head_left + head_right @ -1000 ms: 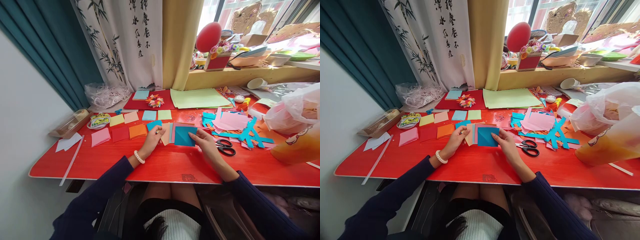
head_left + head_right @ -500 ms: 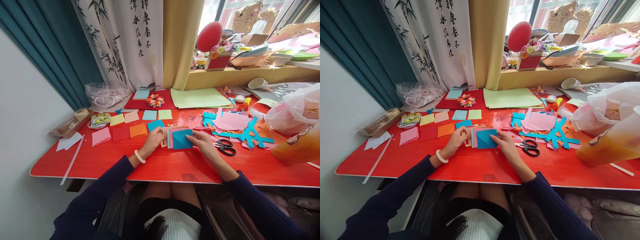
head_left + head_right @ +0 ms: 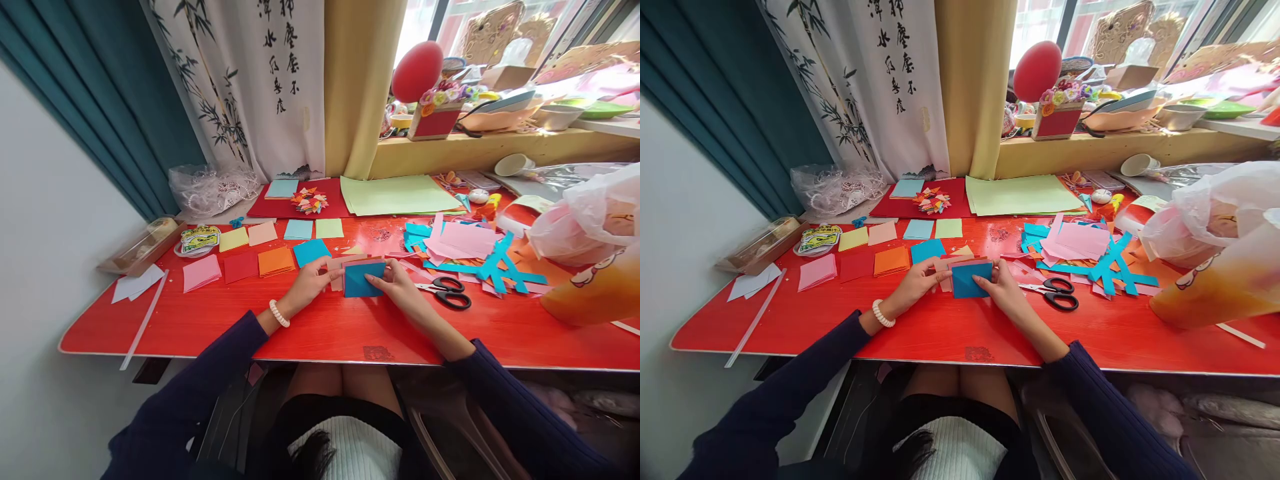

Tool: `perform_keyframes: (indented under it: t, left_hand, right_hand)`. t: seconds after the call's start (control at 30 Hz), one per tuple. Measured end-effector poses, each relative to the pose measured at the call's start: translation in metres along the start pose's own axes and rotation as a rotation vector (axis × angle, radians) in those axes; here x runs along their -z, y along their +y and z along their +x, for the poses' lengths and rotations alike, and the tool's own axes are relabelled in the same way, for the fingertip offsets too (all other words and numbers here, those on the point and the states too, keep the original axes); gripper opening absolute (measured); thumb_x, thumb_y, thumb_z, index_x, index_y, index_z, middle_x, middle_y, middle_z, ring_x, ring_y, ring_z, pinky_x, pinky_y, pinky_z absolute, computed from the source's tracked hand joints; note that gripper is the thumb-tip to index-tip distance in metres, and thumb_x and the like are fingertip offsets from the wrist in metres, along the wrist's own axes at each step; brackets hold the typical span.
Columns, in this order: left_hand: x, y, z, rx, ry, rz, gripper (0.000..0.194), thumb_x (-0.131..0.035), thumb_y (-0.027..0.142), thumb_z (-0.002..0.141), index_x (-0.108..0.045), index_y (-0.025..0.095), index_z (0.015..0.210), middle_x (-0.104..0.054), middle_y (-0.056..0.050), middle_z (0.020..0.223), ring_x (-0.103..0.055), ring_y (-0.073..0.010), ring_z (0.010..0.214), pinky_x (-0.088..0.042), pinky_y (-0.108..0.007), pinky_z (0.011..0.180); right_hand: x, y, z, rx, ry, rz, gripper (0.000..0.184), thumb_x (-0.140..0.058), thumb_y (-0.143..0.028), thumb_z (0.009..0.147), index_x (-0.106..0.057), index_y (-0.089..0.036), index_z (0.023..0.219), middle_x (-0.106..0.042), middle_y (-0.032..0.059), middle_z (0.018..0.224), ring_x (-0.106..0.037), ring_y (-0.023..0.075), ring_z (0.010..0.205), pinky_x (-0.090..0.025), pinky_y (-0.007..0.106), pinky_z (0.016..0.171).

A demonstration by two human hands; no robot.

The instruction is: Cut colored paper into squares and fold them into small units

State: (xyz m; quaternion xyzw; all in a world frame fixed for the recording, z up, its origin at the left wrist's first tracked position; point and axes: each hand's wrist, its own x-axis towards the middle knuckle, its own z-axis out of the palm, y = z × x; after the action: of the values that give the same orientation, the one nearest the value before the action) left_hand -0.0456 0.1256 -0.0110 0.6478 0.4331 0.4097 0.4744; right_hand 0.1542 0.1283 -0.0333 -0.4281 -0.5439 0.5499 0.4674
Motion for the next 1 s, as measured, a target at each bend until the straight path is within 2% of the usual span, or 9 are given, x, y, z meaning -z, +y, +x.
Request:
perform_keyframes:
  t: [0.1,0.17,0.27,0.37,0.47,0.63,0.8,0.9,1.0]
  left_hand:
    - [-0.002,0.001,-0.001,-0.023,-0.05,0.018,0.027,-0.06,0.041,0.078,-0.051,0.016,0.074,-0.051,0.002,0.067,-0.046,-0.0096,0.057,-0.037,-0.023,0.056]
    - [-0.003,0.001,-0.002,-0.065,-0.065,0.058,0.026,-0.06,0.04,0.078,-0.051,0.016,0.072,-0.05,0.0,0.071,-0.047,-0.0115,0.065,-0.039,-0.023,0.06]
    - [-0.004,0.002,-0.003,-0.166,-0.043,0.155,0.024,-0.058,0.039,0.08,-0.051,0.017,0.072,-0.046,-0.001,0.078,-0.045,-0.013,0.073,-0.04,-0.022,0.062]
    - [-0.004,0.002,-0.004,-0.226,-0.021,0.195,0.021,-0.057,0.038,0.081,-0.054,0.018,0.079,-0.045,-0.002,0.085,-0.044,-0.0129,0.074,-0.04,-0.022,0.062]
    - [-0.003,0.001,-0.005,-0.248,-0.004,0.212,0.02,-0.055,0.037,0.082,-0.056,0.018,0.088,-0.047,-0.003,0.085,-0.046,-0.0131,0.073,-0.04,-0.023,0.062]
    - [-0.002,0.002,-0.006,-0.221,0.033,0.227,0.03,-0.053,0.033,0.084,-0.055,0.022,0.112,-0.053,-0.002,0.081,-0.049,-0.0129,0.07,-0.04,-0.023,0.062]
    - [-0.003,0.005,-0.008,-0.193,-0.015,0.217,0.042,-0.053,0.029,0.084,-0.045,0.027,0.126,-0.05,0.001,0.075,-0.045,-0.0107,0.061,-0.04,-0.025,0.064]
    - [-0.003,0.005,-0.008,-0.248,-0.033,0.282,0.04,-0.052,0.029,0.085,-0.047,0.029,0.125,-0.052,-0.001,0.082,-0.046,-0.0122,0.067,-0.041,-0.025,0.066]
    - [-0.002,0.004,-0.008,-0.296,-0.055,0.339,0.036,-0.051,0.03,0.086,-0.051,0.028,0.121,-0.054,-0.003,0.089,-0.048,-0.0137,0.072,-0.042,-0.026,0.068]
  right_hand:
    - [0.0,0.001,-0.001,0.038,-0.043,0.006,0.035,-0.066,-0.036,0.073,-0.038,-0.024,0.091,-0.062,0.0038,0.098,-0.06,0.0186,0.09,-0.052,0.036,0.077]
    - [-0.001,-0.001,-0.003,0.086,-0.092,0.009,0.04,-0.064,-0.035,0.075,-0.035,-0.025,0.101,-0.061,0.0045,0.102,-0.06,0.0186,0.09,-0.052,0.036,0.078]
    - [-0.004,-0.005,-0.006,0.127,-0.156,-0.003,0.06,-0.062,-0.033,0.077,-0.023,-0.029,0.123,-0.058,0.0067,0.112,-0.06,0.0193,0.094,-0.051,0.039,0.081]
    - [-0.006,-0.006,-0.009,0.152,-0.181,-0.054,0.071,-0.061,-0.032,0.078,-0.016,-0.031,0.132,-0.05,0.0089,0.123,-0.057,0.0205,0.101,-0.049,0.04,0.086]
    - [-0.006,-0.001,-0.009,0.196,-0.152,-0.117,0.057,-0.06,-0.033,0.079,-0.027,-0.029,0.126,-0.048,0.0081,0.123,-0.053,0.0209,0.105,-0.047,0.038,0.087]
    - [-0.002,0.005,-0.006,0.18,-0.11,-0.252,0.034,-0.054,-0.038,0.082,-0.041,-0.024,0.11,-0.056,0.0057,0.105,-0.054,0.0205,0.096,-0.046,0.036,0.084]
    - [-0.001,0.008,-0.003,0.215,-0.057,-0.32,0.041,-0.055,-0.039,0.081,-0.038,-0.024,0.115,-0.051,0.0064,0.109,-0.052,0.0204,0.095,-0.045,0.034,0.081]
    - [-0.001,0.01,-0.003,0.217,-0.063,-0.363,0.041,-0.055,-0.037,0.08,-0.035,-0.023,0.113,-0.049,0.0058,0.104,-0.052,0.0194,0.089,-0.045,0.033,0.078]
    - [-0.002,0.011,-0.004,0.245,-0.074,-0.343,0.033,-0.054,-0.035,0.081,-0.035,-0.024,0.105,-0.049,0.0061,0.108,-0.051,0.0199,0.095,-0.044,0.032,0.081]
